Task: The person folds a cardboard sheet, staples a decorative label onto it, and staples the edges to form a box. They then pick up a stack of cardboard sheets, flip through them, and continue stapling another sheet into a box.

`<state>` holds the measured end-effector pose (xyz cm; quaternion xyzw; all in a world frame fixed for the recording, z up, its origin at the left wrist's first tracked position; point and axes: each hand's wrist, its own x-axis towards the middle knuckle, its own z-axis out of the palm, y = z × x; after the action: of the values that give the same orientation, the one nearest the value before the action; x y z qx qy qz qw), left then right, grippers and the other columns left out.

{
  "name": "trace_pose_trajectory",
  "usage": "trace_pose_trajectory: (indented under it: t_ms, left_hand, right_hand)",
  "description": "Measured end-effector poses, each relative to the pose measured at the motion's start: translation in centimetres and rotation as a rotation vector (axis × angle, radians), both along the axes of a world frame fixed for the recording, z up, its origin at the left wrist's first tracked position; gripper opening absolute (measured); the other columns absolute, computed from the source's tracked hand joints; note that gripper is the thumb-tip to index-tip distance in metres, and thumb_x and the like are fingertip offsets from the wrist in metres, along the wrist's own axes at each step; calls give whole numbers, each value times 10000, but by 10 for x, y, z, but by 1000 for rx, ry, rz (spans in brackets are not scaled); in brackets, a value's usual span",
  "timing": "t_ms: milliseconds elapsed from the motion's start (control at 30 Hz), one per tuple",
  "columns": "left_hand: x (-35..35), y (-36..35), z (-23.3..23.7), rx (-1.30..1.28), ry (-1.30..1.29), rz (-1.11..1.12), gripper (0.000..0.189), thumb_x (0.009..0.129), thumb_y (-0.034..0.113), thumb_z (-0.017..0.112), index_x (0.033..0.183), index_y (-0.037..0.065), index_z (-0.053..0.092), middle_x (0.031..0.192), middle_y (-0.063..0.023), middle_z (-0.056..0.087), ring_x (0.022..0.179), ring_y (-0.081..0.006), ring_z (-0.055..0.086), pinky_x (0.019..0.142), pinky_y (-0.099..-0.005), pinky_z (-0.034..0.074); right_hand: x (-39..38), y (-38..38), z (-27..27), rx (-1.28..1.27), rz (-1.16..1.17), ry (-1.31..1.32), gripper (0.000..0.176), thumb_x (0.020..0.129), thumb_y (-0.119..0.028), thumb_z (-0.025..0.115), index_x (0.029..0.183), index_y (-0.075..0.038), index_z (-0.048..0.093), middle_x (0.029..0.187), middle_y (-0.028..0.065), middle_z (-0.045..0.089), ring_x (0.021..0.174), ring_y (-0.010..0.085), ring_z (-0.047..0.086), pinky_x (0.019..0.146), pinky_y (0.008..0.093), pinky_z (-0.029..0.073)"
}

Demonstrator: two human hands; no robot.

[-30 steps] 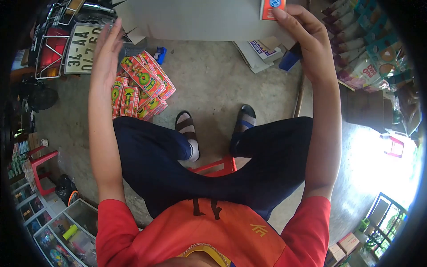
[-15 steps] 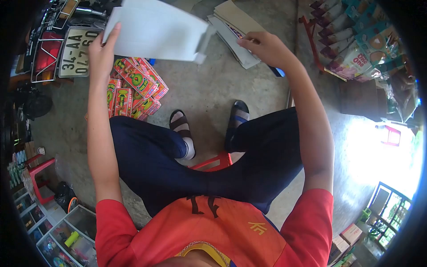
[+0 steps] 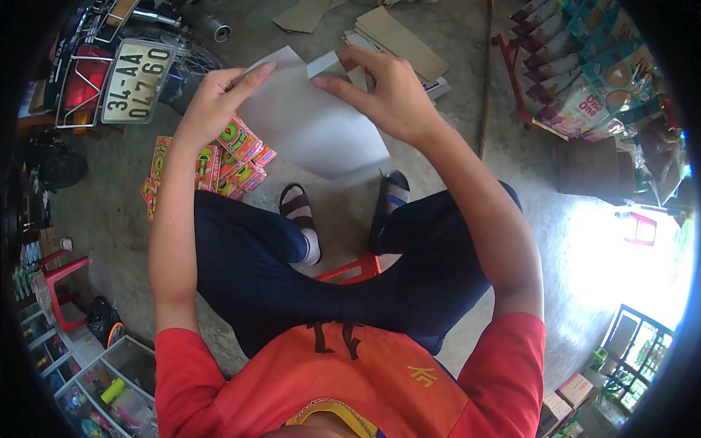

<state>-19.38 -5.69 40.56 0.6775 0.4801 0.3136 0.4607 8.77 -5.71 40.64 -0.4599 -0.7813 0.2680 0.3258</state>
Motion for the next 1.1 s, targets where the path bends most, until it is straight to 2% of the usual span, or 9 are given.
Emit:
trace_pose_trajectory:
  t_ms: [67, 100, 200, 300, 367, 400, 667, 767, 1100]
  left_hand:
    - [6, -2, 0, -5, -91, -7, 468, 1029, 420, 666, 1029, -35, 774, 841, 20, 710, 757, -28, 591, 694, -225, 474]
    - [2, -1, 5, -22, -58, -41, 428, 1027, 394, 675, 1093, -19, 770, 921, 14, 722, 840, -21, 600, 743, -217, 482]
    - [5, 2, 5, 92, -183, 125, 468, 1028, 398, 669, 1294, 14, 687, 1094, -18, 721, 970, -54, 637, 855, -238, 496]
    - [17, 2, 12, -61, -503, 282, 641, 963, 427, 745, 1451, 55, 561, 1109, -29, 731, 1021, -109, 675, 913, -264, 491]
    - [23, 3, 7, -189, -604, 226, 686, 951, 431, 759, 1464, 40, 527, 1162, -45, 722, 1051, -139, 685, 948, -286, 493]
    - [27, -1, 4, -273, -650, 206, 709, 945, 432, 765, 1471, 32, 510, 1188, -52, 717, 1066, -154, 690, 966, -298, 494]
    - [46, -12, 7, -362, -714, 108, 500, 968, 355, 750, 1308, 2, 650, 1218, -60, 702, 1114, -132, 662, 951, -319, 519]
    - [59, -20, -2, -300, -701, 93, 488, 993, 364, 724, 1319, 10, 646, 1235, -51, 697, 1121, -113, 647, 951, -307, 511]
    - [72, -20, -2, -75, -680, 285, 452, 1034, 402, 665, 1218, -11, 686, 1118, -38, 710, 1011, -93, 643, 887, -272, 504]
  right_hand:
    - [2, 0, 3, -52, 20, 23, 414, 938, -403, 748, 989, 8, 743, 752, 66, 648, 607, 136, 499, 593, 327, 420]
    - [2, 2, -1, -35, 38, 125, 364, 970, -360, 732, 915, 0, 738, 665, 16, 584, 588, 87, 463, 557, 298, 383]
    - [7, 1, 10, -253, -56, 306, 364, 982, -369, 730, 889, -17, 747, 664, -25, 573, 608, 62, 457, 554, 281, 377]
    - [12, 6, 15, -303, -65, 470, 313, 1025, -340, 686, 1050, -31, 732, 681, -66, 548, 611, 24, 455, 557, 236, 372]
    - [9, 5, 21, -320, -61, 551, 281, 1054, -302, 648, 1147, -40, 692, 686, -80, 534, 602, 3, 449, 553, 211, 351]
    - [10, 5, 20, -317, -63, 568, 280, 1050, -310, 654, 1116, -41, 696, 685, -80, 535, 601, 4, 448, 553, 213, 347]
    - [17, 2, 18, -229, -205, 357, 369, 1007, -382, 710, 908, -26, 700, 681, -62, 558, 608, 22, 446, 561, 227, 348]
    - [11, -1, 16, -192, -260, 469, 386, 997, -399, 719, 916, -22, 718, 688, -50, 586, 631, 27, 473, 583, 227, 375]
    - [10, -4, 27, -127, -287, 319, 363, 1001, -313, 705, 1105, 31, 757, 751, 6, 693, 715, 43, 549, 689, 229, 442]
